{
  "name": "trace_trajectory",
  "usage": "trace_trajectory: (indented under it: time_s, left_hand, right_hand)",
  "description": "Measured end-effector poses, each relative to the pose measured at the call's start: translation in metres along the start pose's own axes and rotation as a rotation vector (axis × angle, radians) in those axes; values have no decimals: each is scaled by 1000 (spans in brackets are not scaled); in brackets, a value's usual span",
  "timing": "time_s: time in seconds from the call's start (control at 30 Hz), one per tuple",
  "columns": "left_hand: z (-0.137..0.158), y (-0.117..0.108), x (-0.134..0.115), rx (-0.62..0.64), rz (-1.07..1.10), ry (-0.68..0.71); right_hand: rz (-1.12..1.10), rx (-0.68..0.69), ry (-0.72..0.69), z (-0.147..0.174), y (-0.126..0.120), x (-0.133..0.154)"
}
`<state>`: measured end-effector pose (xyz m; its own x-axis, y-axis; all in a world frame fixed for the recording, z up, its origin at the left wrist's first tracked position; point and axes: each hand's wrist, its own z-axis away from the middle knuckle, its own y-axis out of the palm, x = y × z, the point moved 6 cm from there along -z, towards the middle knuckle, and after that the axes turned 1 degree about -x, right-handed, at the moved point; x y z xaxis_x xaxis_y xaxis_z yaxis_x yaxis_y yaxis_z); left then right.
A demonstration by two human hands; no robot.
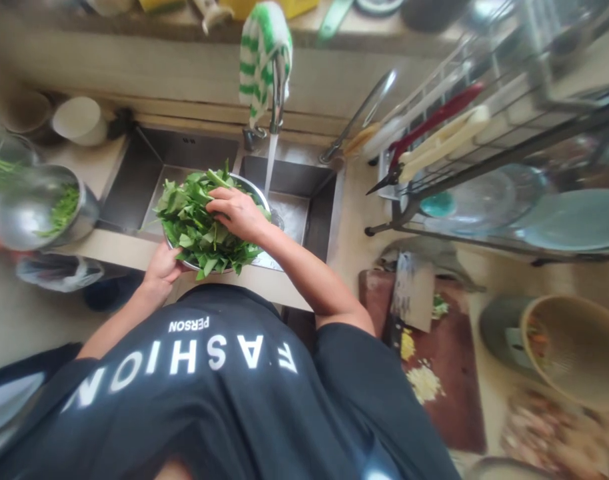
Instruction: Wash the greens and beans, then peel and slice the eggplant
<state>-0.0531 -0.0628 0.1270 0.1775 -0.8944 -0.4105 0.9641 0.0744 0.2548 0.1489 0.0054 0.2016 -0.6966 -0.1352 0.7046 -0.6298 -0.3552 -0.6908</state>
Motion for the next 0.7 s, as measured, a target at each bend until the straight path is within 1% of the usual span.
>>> trace_trajectory:
  time_s: [0.07,0.13,0.23,0.3,0.37,0.43,0.5,0.57,0.63,0.7]
  left_hand:
    - [-4,0,0,1,-1,13]
    - [-9,-1,-1,-4,11,61]
    - [-15,-5,-5,-21,27,142]
    - [-17,-8,-7,-38,25,144]
    - [-18,-12,-9,-57,17,134]
    - [-16,-18,-13,-77,4,139]
    - [-13,-24,-16,-90,-19,136]
    - [-9,-30,-20,-109,-41,133]
    - [-5,-34,-23,-130,-47,152]
    - [-2,-36,-26,-146,-43,174]
  right_hand:
    - [-67,-112,13,7,-9,-5]
    - [-135,-229,48,14,-21,-12]
    - [-265,-408,95,26,-45,-22]
    - [-324,-522,135,36,-63,-32]
    - [-314,-620,203,50,-81,-47]
    - [-251,-694,274,66,-95,-66]
    - [-169,-734,327,83,-101,-87]
    - [-74,-730,388,99,-97,-109]
    - [16,-668,484,110,-83,-131]
    - [80,-550,596,118,-62,-151]
